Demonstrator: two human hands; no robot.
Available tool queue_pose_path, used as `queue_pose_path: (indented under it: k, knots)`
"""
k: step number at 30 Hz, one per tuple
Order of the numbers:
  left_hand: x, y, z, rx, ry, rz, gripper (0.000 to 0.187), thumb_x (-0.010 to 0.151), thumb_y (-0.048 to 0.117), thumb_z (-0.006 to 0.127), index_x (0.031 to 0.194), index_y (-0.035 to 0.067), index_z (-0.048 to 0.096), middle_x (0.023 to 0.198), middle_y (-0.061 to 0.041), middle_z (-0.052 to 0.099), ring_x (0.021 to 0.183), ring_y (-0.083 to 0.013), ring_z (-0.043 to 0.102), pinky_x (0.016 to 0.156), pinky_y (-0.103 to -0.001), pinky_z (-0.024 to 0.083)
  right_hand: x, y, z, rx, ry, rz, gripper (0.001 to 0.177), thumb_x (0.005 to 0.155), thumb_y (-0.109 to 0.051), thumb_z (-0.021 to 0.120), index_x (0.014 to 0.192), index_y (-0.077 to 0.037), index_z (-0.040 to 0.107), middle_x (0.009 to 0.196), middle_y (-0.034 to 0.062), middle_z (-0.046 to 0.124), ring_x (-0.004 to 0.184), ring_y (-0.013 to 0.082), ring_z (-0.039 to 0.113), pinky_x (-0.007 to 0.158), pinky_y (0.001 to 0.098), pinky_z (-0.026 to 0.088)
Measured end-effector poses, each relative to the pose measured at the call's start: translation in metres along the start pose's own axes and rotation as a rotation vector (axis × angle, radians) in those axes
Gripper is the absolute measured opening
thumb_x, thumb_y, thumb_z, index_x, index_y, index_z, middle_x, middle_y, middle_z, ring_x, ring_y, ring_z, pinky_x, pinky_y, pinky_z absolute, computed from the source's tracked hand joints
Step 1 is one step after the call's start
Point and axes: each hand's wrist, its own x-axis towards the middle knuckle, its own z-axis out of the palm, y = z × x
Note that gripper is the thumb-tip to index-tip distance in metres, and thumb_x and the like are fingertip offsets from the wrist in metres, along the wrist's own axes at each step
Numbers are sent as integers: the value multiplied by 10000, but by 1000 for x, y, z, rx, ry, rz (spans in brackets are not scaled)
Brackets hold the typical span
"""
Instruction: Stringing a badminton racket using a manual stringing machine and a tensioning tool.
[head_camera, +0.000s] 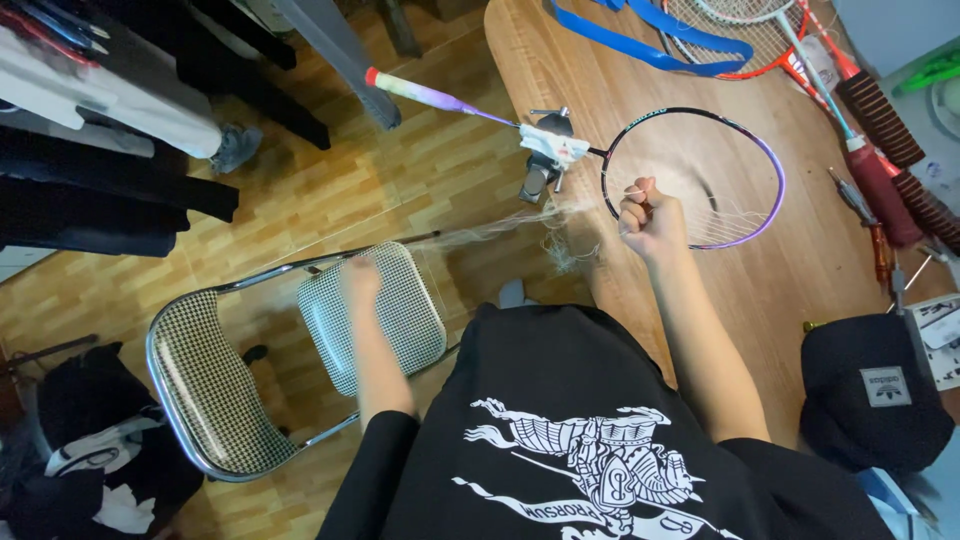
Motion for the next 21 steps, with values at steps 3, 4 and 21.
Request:
queue_pose_path:
  k: [3,4,21]
  knots:
    - [37,-86,-44,-70,339,-250,285,1012,108,528,950,-90,724,917,-275,742,771,-404,704,706,-503,528,-11,2,11,23,2,-21,140,1063,-137,563,923,-130,555,774,-5,516,541,68,284,445,229,175]
    - [32,-86,-52,-368,289,-309,232,1024,113,534,1093,-44,691,998,-283,730,765,-346,649,683,-486,462,-14,6,15,-20,5,-16,140,1062,-161,574,927,-122,576,763,-13,517,540,63,291,445,219,180]
    - [-89,252,146,-679,-962,575,373,1041,128,631,1407,56,617,1152,-33,715,985,-128,643,835,-331,534,-24,31,18,-623,45,-169,127,1036,-143,537,1045,-89,651,875,-21,642,540,41,375,462,201,259]
